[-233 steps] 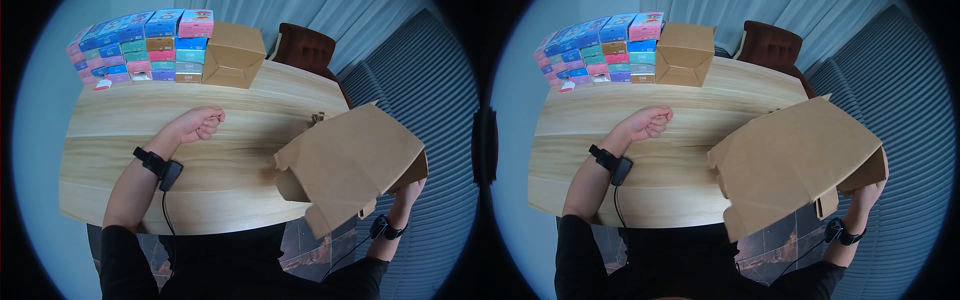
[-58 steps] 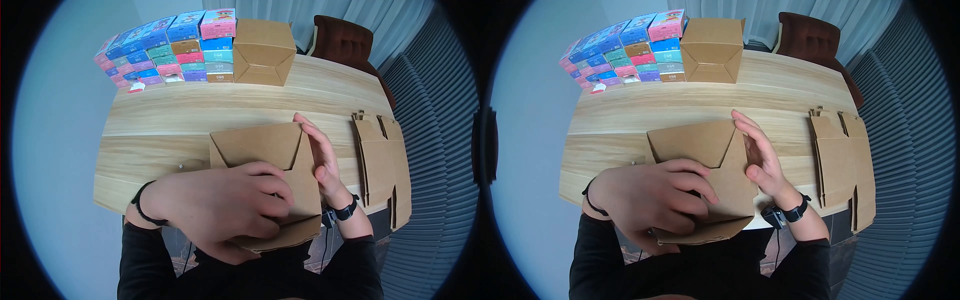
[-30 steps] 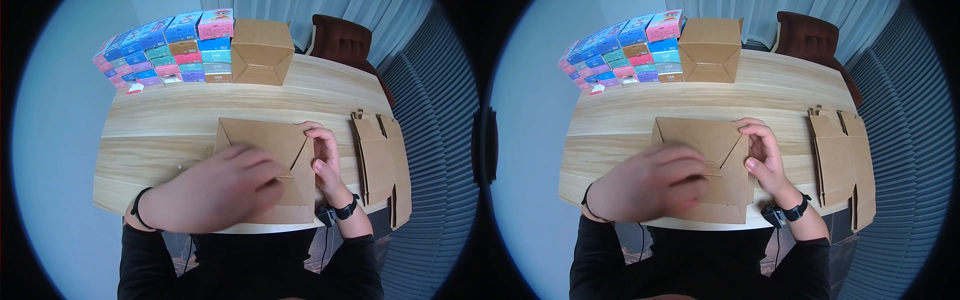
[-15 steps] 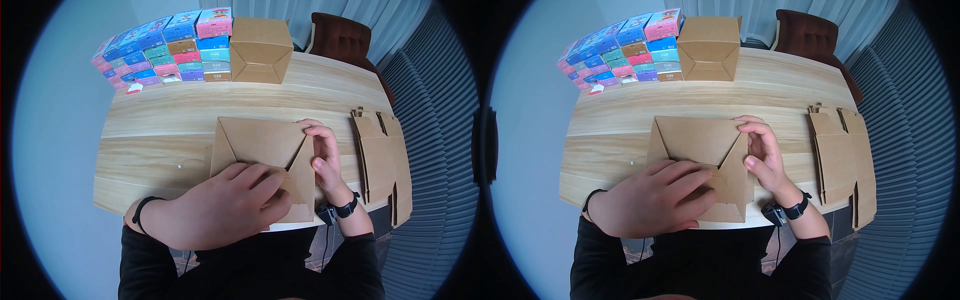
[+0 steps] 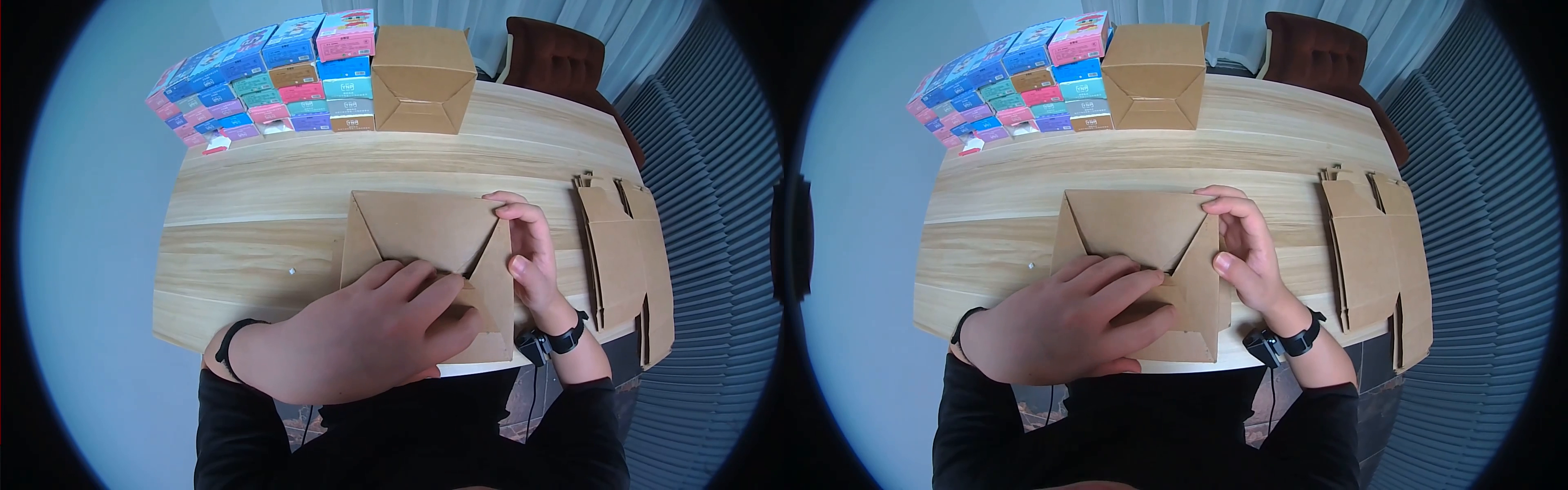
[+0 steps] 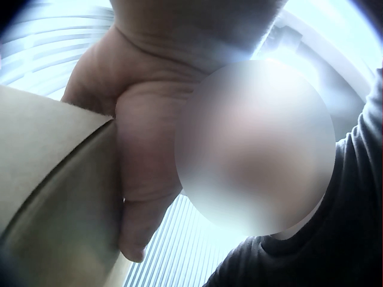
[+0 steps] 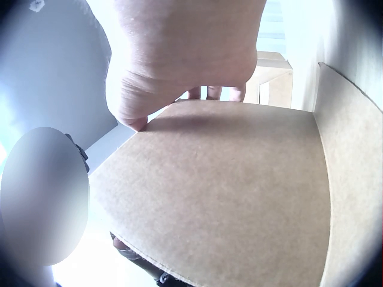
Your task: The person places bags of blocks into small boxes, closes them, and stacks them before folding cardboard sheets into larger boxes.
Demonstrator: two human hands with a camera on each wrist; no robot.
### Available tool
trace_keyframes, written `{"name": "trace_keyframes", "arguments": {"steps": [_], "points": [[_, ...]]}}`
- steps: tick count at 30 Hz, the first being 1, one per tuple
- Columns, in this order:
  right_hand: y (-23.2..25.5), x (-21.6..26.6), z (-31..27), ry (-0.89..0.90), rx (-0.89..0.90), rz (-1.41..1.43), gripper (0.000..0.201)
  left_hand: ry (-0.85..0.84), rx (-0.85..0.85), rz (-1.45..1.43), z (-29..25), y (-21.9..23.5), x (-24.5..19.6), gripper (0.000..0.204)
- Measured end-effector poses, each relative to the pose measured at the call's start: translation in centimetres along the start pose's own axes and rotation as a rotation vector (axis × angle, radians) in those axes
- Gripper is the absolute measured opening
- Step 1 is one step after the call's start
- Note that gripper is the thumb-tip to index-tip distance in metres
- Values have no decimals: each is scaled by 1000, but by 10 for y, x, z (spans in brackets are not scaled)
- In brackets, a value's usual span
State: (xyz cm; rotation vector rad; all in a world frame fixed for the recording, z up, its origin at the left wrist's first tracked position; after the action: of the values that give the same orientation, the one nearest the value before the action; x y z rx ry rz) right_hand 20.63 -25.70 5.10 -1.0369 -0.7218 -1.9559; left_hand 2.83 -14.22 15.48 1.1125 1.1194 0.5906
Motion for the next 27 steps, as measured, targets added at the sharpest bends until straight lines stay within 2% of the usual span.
{"name": "trace_keyframes", "arguments": {"steps": [14,17,20,23,27], "points": [[-1,0,1,14,12,-15,51,-36,-32,60,-3,-4,-2,56],[-1,0,1,12,4,-16,51,-85,-74,142,-7,-18,-2,56],[-1,0,1,6,3,-12,52,-87,-106,120,-6,-9,-5,54],[-1,0,0,1,1,-3,52,-99,-172,132,-9,-3,-8,47],[-1,0,0,9,-3,-29,54,-148,-166,114,-18,3,-11,33]]}}
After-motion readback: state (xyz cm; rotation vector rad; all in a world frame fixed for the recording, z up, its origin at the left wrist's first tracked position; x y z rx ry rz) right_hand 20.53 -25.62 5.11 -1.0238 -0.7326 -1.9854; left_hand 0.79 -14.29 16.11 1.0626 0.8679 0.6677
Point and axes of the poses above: each hand's wrist, its own z-axis towards the middle knuckle, its own y-axis out of the back of the hand, x = y × z, the point moved 4 cm from there along z, towards the middle knuckle, and after that the axes turned 10 degrees about -z, right-handed, at the moved point
